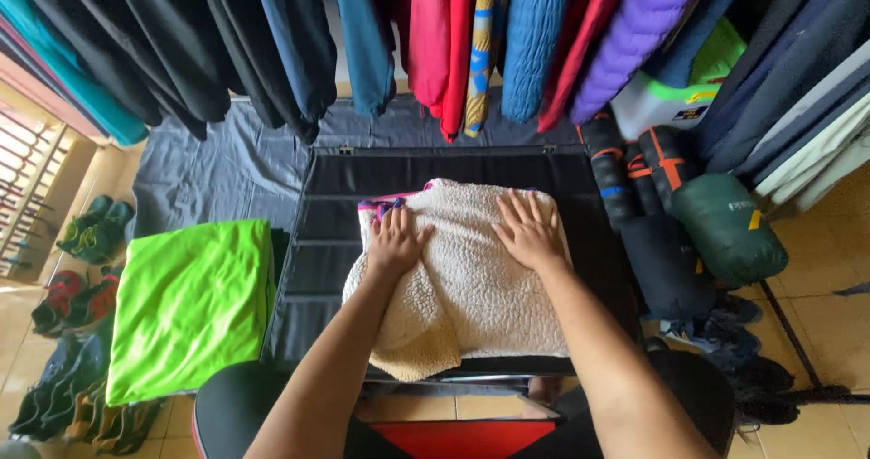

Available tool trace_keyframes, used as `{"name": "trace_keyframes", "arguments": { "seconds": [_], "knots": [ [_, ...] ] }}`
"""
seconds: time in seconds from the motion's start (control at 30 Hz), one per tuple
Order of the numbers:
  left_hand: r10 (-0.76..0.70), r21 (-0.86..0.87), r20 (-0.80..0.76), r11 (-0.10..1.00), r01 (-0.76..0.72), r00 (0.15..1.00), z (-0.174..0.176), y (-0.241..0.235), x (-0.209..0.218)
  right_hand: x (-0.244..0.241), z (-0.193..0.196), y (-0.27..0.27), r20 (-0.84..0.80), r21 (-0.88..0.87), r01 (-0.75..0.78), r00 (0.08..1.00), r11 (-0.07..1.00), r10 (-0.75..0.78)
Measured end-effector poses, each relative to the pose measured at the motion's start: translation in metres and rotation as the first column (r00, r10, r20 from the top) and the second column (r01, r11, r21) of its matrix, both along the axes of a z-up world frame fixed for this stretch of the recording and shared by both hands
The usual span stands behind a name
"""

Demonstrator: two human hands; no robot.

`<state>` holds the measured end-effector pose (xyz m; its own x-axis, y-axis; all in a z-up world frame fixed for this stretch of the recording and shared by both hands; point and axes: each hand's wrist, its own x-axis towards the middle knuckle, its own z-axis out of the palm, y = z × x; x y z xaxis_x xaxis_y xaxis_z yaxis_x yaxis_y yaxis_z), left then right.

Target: The person folds a beige sherpa blanket with blue and pink trim on top of an open suitcase. They smooth the fabric, fold it in half multiple times, and place the finished bundle on a green cloth to the left.

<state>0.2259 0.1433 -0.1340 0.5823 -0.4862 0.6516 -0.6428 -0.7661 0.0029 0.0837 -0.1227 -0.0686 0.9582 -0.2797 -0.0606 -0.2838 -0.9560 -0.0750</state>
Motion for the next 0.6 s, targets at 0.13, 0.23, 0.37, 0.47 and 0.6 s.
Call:
{"name": "trace_keyframes", "arguments": {
  "seconds": [0.13, 0.23, 0.37, 0.47, 0.6],
  "knots": [
    [0.010, 0.025, 0.059, 1.000, -0.011, 0.998, 0.013, -0.001, -0.007, 0.009, -0.009, 0.000, -0.055, -0.008, 0.019, 0.998, 1.000, -0.019],
    [-0.006, 0.056, -0.089, 0.998, 0.011, 0.996, 0.019, -0.001, -0.005, 0.013, 0.010, 0.026, -0.037, -0.028, 0.034, 0.999, 0.999, -0.035],
    [-0.124, 0.117, -0.463, 0.973, 0.199, 0.878, 0.057, -0.001, -0.003, -0.017, 0.073, 0.106, 0.275, 0.018, -0.121, 0.955, 0.992, 0.112],
    [-0.264, -0.167, -0.579, 0.965, 0.205, 0.772, 0.149, 0.022, -0.040, -0.051, 0.072, 0.125, 0.093, 0.081, -0.174, 0.982, 0.981, 0.166],
    [-0.262, -0.205, -0.496, 0.962, 0.182, 0.828, 0.157, 0.060, -0.082, -0.095, 0.074, 0.110, -0.062, 0.112, -0.120, 0.990, 0.986, 0.128]
  ]
}}
